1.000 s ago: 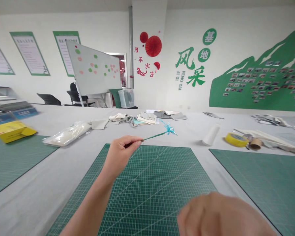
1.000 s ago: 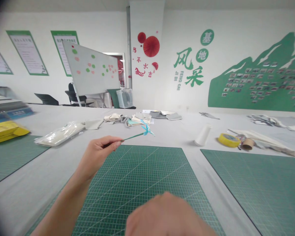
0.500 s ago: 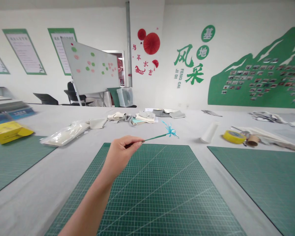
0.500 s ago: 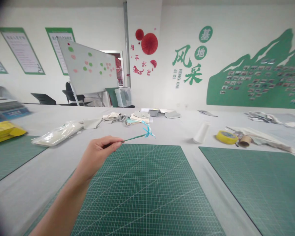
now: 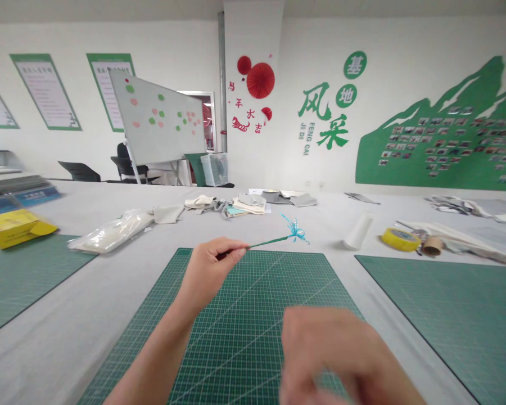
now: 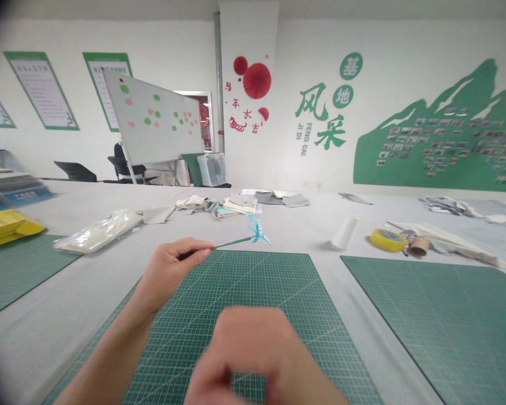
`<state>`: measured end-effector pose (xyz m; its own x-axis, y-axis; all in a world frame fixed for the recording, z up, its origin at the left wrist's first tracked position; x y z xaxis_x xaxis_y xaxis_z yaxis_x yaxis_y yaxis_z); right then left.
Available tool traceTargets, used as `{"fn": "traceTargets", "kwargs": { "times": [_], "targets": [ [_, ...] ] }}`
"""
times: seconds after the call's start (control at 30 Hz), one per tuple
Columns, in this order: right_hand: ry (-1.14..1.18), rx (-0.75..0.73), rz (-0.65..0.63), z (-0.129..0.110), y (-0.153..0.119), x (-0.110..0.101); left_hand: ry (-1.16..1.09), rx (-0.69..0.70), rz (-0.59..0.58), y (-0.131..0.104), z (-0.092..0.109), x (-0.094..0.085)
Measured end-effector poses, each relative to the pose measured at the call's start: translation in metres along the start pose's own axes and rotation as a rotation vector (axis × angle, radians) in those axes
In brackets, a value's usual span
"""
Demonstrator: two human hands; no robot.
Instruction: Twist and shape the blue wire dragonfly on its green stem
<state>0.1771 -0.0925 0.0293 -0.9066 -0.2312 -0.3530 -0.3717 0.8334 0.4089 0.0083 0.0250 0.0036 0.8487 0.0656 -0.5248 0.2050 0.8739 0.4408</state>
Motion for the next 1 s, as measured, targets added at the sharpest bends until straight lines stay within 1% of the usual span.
{"fn": "traceTargets", "kwargs": {
  "times": [0.03, 0.1, 0.13, 0.17, 0.23, 0.3, 0.37, 0.43, 0.5, 0.57, 0.77, 0.9, 1.0],
  "targets": [
    [-0.031, 0.015, 0.044, 0.012, 0.012, 0.003, -0.007, 0.007, 0.002, 0.000, 0.001, 0.001],
    [-0.179, 0.023, 0.293, 0.036, 0.032, 0.007, -0.022, 0.019, 0.006, -0.002, 0.003, 0.003],
    [-0.199, 0.002, 0.380, 0.048, 0.039, 0.011, -0.027, 0.022, 0.005, -0.003, 0.004, 0.004],
    [-0.174, -0.016, 0.409, 0.059, 0.044, 0.015, -0.032, 0.021, -0.003, -0.003, 0.005, 0.006],
    [-0.033, 0.002, 0.366, 0.075, 0.050, 0.025, -0.037, 0.013, -0.020, -0.004, 0.006, 0.009],
    [0.066, 0.049, 0.371, 0.084, 0.049, 0.031, -0.036, 0.003, -0.019, -0.005, 0.006, 0.011],
    [0.021, 0.047, 0.439, 0.085, 0.045, 0.032, -0.036, -0.008, -0.002, -0.005, 0.006, 0.010],
    [-0.110, -0.032, 0.485, 0.082, 0.042, 0.031, -0.040, -0.017, 0.009, -0.005, 0.006, 0.009],
    [-0.237, -0.130, 0.460, 0.080, 0.040, 0.029, -0.040, -0.023, 0.010, -0.005, 0.007, 0.008],
    [-0.359, -0.183, 0.421, 0.078, 0.039, 0.027, -0.029, -0.030, 0.011, -0.005, 0.007, 0.008],
    [-0.663, -0.229, 0.365, 0.071, 0.039, 0.023, 0.020, -0.058, 0.049, -0.006, 0.006, 0.012],
    [-0.800, -0.292, 0.384, 0.060, 0.037, 0.017, 0.162, 0.003, 0.076, -0.009, 0.007, 0.014],
    [-0.842, -0.332, 0.401, 0.055, 0.035, 0.011, 0.302, 0.114, 0.112, -0.011, 0.010, 0.016]
  ]
}}
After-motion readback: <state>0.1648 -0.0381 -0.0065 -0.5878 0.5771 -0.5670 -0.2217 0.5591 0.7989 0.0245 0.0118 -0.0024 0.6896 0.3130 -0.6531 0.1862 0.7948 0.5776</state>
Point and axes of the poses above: each hand's wrist, its own y-axis towards the middle knuckle, its own x-axis out of the palm, z = x × y, the point moved 2 cm from there along y, towards the middle knuckle, and after that the axes turned 11 degrees about y, right-handed, at the moved point
